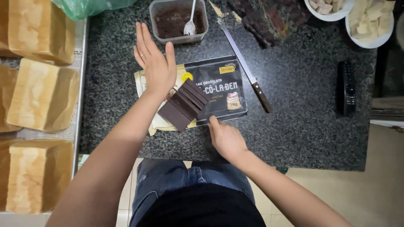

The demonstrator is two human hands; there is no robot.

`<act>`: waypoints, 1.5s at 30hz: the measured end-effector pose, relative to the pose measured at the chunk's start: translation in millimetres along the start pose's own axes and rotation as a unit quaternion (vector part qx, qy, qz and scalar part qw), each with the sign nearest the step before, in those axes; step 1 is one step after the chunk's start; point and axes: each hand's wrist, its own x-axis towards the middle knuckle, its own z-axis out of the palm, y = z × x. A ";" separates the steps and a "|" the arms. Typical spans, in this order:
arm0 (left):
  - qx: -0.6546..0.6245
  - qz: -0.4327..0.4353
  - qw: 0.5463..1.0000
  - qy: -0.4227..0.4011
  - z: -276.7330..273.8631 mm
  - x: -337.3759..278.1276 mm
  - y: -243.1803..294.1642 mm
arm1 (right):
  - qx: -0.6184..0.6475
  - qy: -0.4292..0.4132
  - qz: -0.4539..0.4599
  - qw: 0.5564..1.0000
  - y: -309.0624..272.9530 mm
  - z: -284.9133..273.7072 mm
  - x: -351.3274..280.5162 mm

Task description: Breaking a bar of dark chocolate into smaller pieces and transferring melted chocolate between containers.

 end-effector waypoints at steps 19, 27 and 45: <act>0.001 -0.010 1.000 -0.017 -1.4 -8.5 -14.0 | -0.020 0.001 -0.006 1.000 -3.1 13.3 0.7; 0.022 -0.030 0.999 -0.036 3.2 -6.7 -17.6 | -0.013 -0.034 0.003 0.999 -5.9 7.5 3.3; 0.023 -0.060 0.997 -0.053 10.6 -5.7 -29.8 | -0.049 -0.077 0.009 0.996 -17.9 -10.2 11.5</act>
